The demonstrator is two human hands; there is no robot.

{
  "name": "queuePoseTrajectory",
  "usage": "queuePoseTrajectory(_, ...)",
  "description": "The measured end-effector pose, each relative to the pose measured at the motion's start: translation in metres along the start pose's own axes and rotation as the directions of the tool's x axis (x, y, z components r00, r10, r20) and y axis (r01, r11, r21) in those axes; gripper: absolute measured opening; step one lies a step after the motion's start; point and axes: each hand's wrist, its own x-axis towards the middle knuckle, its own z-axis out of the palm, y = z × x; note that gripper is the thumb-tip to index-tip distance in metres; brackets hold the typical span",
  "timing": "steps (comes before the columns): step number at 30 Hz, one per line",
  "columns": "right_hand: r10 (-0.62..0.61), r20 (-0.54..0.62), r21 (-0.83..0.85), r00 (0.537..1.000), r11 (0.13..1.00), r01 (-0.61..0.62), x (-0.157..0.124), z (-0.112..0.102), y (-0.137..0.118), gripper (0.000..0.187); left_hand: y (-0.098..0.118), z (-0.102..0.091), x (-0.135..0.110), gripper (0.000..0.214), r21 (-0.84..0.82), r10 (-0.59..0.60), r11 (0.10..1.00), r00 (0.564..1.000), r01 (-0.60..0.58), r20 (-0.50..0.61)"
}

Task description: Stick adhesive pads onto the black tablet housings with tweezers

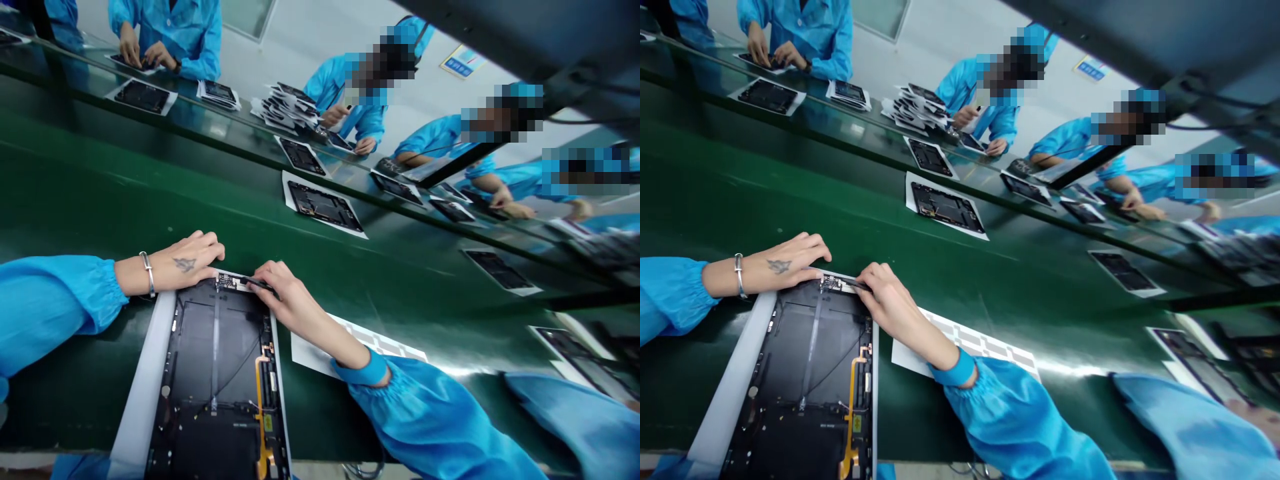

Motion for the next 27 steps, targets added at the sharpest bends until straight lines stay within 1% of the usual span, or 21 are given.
queuePoseTrajectory(3,-0.051,0.025,0.000,0.998,0.999,0.051,0.011,0.004,-0.005,0.016,0.015,-0.007,0.001,0.011,0.138,-0.093,0.987,0.994,0.085,0.053)
queuePoseTrajectory(5,-0.096,0.022,-0.002,0.995,0.995,0.096,0.014,0.005,-0.007,0.017,0.019,-0.009,0.002,0.008,0.165,-0.131,0.979,0.988,0.116,0.078)
queuePoseTrajectory(7,-0.128,0.010,-0.027,0.992,0.991,0.129,0.012,0.005,-0.008,0.021,0.017,-0.007,0.004,0.006,0.169,-0.121,0.980,0.989,0.105,0.090)
queuePoseTrajectory(9,-0.149,0.026,-0.084,0.989,0.985,0.151,0.009,0.003,-0.007,0.028,0.013,-0.004,0.004,0.008,0.177,-0.086,0.982,0.993,0.071,0.082)
queuePoseTrajectory(12,-0.148,0.078,-0.204,0.986,0.966,0.161,0.004,0.001,-0.007,0.035,0.012,0.002,0.003,0.010,0.193,-0.057,0.980,0.997,0.048,0.044)
queuePoseTrajectory(14,-0.153,0.069,-0.229,0.986,0.959,0.165,0.003,-0.002,-0.007,0.036,0.014,0.002,0.001,0.009,0.193,-0.045,0.980,0.999,0.040,0.023)
queuePoseTrajectory(15,-0.165,0.033,-0.213,0.986,0.962,0.169,0.002,-0.004,-0.007,0.035,0.013,0.000,0.001,0.009,0.182,-0.043,0.982,0.999,0.039,0.019)
queuePoseTrajectory(17,-0.193,-0.114,-0.153,0.975,0.973,0.175,0.000,-0.011,-0.005,0.032,0.006,-0.009,0.001,0.010,0.138,-0.060,0.989,0.998,0.059,0.000)
queuePoseTrajectory(18,-0.192,-0.212,-0.124,0.958,0.978,0.169,-0.002,-0.015,-0.004,0.029,-0.003,-0.017,0.003,0.013,0.111,-0.081,0.990,0.996,0.084,-0.034)
queuePoseTrajectory(19,-0.176,-0.310,-0.103,0.934,0.983,0.151,-0.005,-0.021,-0.002,0.026,-0.016,-0.026,0.006,0.015,0.088,-0.112,0.989,0.989,0.120,-0.095)
queuePoseTrajectory(20,-0.148,-0.391,-0.087,0.908,0.989,0.123,-0.008,-0.027,0.000,0.022,-0.033,-0.036,0.010,0.018,0.070,-0.153,0.983,0.971,0.168,-0.183)
queuePoseTrajectory(21,-0.113,-0.450,-0.074,0.886,0.993,0.089,-0.013,-0.032,0.003,0.019,-0.053,-0.048,0.015,0.020,0.050,-0.200,0.973,0.936,0.224,-0.289)
queuePoseTrajectory(22,-0.077,-0.487,-0.064,0.870,0.997,0.052,-0.019,-0.036,0.006,0.017,-0.075,-0.060,0.020,0.021,0.023,-0.270,0.953,0.878,0.303,-0.397)
queuePoseTrajectory(23,-0.045,-0.504,-0.058,0.863,0.998,0.018,-0.025,-0.040,0.009,0.017,-0.098,-0.072,0.026,0.022,-0.019,-0.361,0.915,0.796,0.403,-0.485)
queuePoseTrajectory(25,-0.015,-0.494,-0.064,0.869,0.998,-0.019,-0.038,-0.041,0.017,0.017,-0.140,-0.094,0.033,0.025,-0.144,-0.561,0.780,0.578,0.609,-0.592)
queuePoseTrajectory(26,-0.015,-0.472,-0.073,0.881,0.997,-0.023,-0.045,-0.039,0.020,0.017,-0.158,-0.103,0.034,0.027,-0.181,-0.610,0.726,0.501,0.663,-0.613)
queuePoseTrajectory(27,-0.021,-0.440,-0.084,0.898,0.996,-0.018,-0.052,-0.037,0.024,0.016,-0.172,-0.111,0.032,0.027,-0.209,-0.644,0.683,0.442,0.700,-0.624)
